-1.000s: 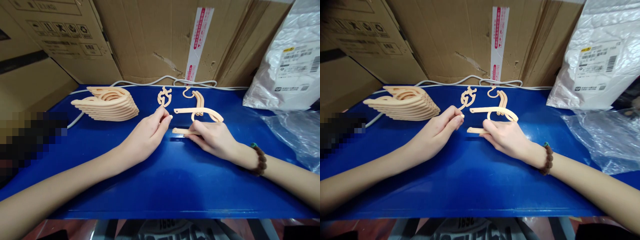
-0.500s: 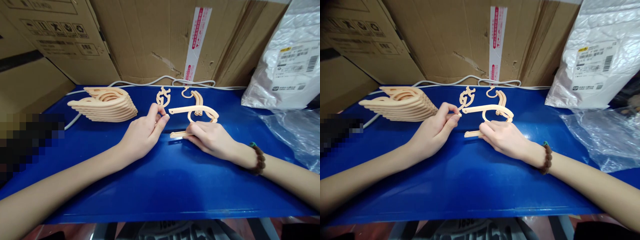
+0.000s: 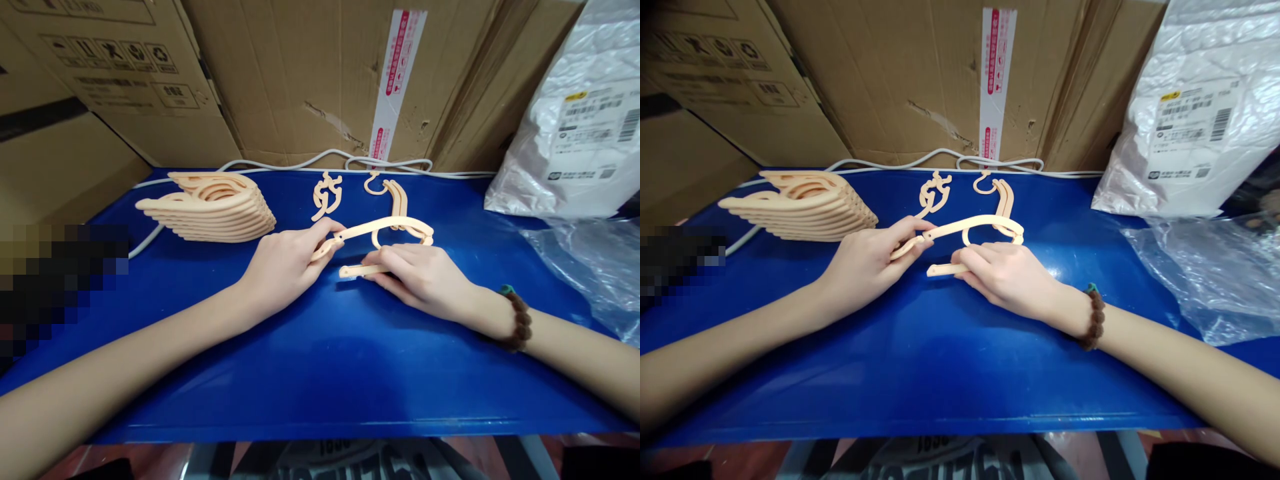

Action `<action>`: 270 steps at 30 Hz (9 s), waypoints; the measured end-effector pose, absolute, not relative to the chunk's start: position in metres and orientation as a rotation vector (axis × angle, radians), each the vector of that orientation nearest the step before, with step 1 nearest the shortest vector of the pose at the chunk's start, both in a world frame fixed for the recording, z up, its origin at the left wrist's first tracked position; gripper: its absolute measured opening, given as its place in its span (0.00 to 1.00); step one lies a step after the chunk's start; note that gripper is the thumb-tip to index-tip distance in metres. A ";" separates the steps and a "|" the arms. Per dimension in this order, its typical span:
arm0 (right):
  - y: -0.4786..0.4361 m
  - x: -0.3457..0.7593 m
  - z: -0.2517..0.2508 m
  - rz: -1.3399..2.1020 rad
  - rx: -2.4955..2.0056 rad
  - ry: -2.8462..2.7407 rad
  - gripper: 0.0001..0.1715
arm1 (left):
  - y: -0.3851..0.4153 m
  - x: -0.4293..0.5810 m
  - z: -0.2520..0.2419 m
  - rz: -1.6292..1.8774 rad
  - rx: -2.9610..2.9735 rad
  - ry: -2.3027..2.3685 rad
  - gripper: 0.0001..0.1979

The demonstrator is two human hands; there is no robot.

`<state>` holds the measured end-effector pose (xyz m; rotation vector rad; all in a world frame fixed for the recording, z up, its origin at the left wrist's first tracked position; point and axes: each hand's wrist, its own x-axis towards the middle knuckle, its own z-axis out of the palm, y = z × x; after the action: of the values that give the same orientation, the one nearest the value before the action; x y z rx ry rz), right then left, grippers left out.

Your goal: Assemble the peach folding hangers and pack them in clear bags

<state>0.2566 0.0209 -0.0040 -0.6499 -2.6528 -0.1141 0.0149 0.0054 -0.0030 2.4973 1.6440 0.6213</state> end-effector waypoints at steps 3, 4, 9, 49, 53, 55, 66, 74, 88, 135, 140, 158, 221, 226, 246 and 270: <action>0.021 0.256 -0.004 -0.134 -0.636 -2.663 0.15 | 0.005 0.015 -0.002 0.605 2.502 1.684 0.15; 0.021 0.255 -0.004 -0.147 -0.630 -2.665 0.15 | 0.004 0.016 -0.001 0.598 2.497 1.698 0.14; 0.023 0.257 -0.005 -0.155 -0.616 -2.661 0.13 | 0.004 0.020 0.003 0.583 2.378 1.735 0.16; 0.018 0.258 -0.002 -0.442 -0.684 -2.543 0.14 | 0.008 0.012 0.001 0.382 2.566 1.253 0.15; 0.018 0.257 -0.001 -0.491 -0.667 -2.527 0.15 | 0.010 0.010 -0.001 0.370 2.783 1.200 0.13; 0.017 0.256 -0.001 -0.539 -0.663 -2.532 0.15 | 0.010 0.009 -0.003 0.367 2.921 1.205 0.14; 0.018 0.256 -0.003 -0.605 -0.681 -2.566 0.16 | 0.011 0.010 -0.004 0.433 3.285 1.185 0.18; 0.022 0.259 -0.005 -0.395 -0.699 -2.604 0.18 | 0.008 0.012 -0.001 0.512 3.527 1.153 0.19; 0.027 0.260 -0.003 -0.224 -0.657 -2.672 0.18 | 0.005 0.010 0.005 0.594 3.682 1.096 0.19; 0.023 0.260 -0.004 -0.431 -0.691 -2.673 0.20 | 0.011 0.004 -0.001 0.656 3.304 1.027 0.17; 0.024 0.260 -0.004 -0.431 -0.689 -2.662 0.20 | 0.010 0.006 -0.001 0.665 3.332 1.014 0.16; 0.024 0.261 -0.002 -0.441 -0.670 -2.630 0.18 | 0.008 0.008 -0.006 0.740 3.261 1.011 0.16; 0.031 0.260 0.004 -0.143 -1.071 -2.264 0.10 | 0.002 0.012 -0.002 0.837 3.235 1.488 0.17; 0.036 0.262 0.000 -0.095 -1.075 -2.364 0.12 | 0.006 0.010 -0.003 0.854 3.233 1.424 0.16; 0.047 0.268 -0.003 -0.177 -1.136 -2.380 0.17 | 0.012 0.011 0.001 0.571 3.332 0.814 0.09; 0.055 0.274 -0.005 -0.295 -1.284 -2.391 0.20 | 0.023 -0.004 -0.016 0.679 3.098 1.119 0.16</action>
<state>0.2742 0.0550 -0.0047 -1.2844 -2.3912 -0.2945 -0.0038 0.0227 -0.0158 3.0977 1.1194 0.6794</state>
